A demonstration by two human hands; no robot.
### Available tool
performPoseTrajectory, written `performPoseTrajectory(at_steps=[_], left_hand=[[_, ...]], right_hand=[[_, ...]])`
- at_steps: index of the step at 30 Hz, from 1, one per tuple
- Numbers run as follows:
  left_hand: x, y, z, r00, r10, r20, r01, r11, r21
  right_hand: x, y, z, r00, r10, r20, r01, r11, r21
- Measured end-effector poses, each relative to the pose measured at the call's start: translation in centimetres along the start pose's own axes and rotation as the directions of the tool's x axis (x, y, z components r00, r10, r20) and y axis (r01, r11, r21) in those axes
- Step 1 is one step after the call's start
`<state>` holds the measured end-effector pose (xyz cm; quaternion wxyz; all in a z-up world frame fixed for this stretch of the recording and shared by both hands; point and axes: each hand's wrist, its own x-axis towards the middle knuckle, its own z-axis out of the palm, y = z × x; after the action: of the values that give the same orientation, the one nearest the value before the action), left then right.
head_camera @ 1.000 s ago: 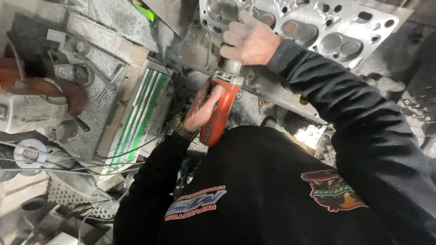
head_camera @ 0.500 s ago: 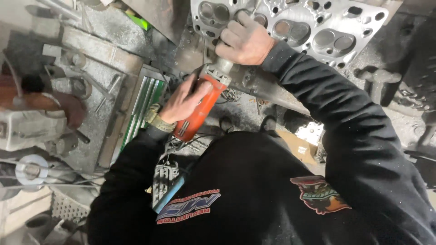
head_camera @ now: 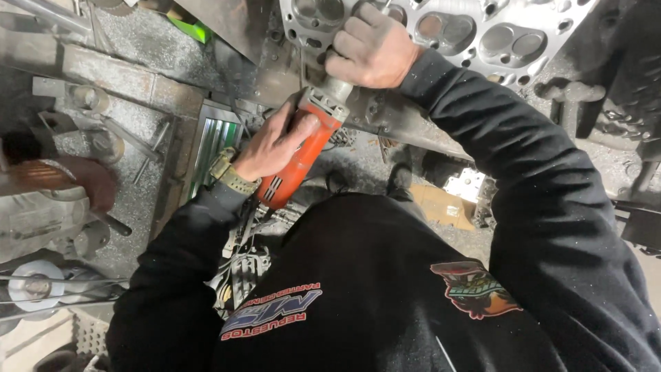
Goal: Grinding and cleaning the surface of an engine cylinder head using a power die grinder.
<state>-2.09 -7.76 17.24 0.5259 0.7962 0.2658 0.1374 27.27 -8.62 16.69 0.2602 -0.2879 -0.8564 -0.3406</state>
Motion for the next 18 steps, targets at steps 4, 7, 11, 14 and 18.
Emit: performPoseTrajectory(at_steps=[4,7,11,14,18], left_hand=[[0.5,0.0,-1.3,0.992,-0.100,0.077,0.097,0.994,0.042],[0.8,0.1,-1.9,0.993,-0.088,0.072,0.081,0.992,0.093],[1.1,0.0,-2.9,0.987,-0.058,0.149,0.049,0.997,0.061],[1.4,-0.3,-3.4,0.981,-0.042,0.192,0.029,0.997,0.069],[1.5,0.2,-3.9,0.972,-0.070,0.226,0.041,0.990,0.131]], right_hand=[[0.1,-0.1,-0.1,1.000,0.007,0.012,-0.006,0.999,-0.042],[0.1,-0.1,-0.2,1.000,0.004,0.021,-0.003,0.999,-0.050],[0.2,-0.3,-0.3,1.000,0.005,-0.010,-0.006,0.997,-0.071],[-0.3,-0.8,-0.1,1.000,0.012,-0.013,-0.013,0.996,-0.088],[-0.3,-1.1,-0.1,0.999,0.033,-0.012,-0.034,0.993,-0.110]])
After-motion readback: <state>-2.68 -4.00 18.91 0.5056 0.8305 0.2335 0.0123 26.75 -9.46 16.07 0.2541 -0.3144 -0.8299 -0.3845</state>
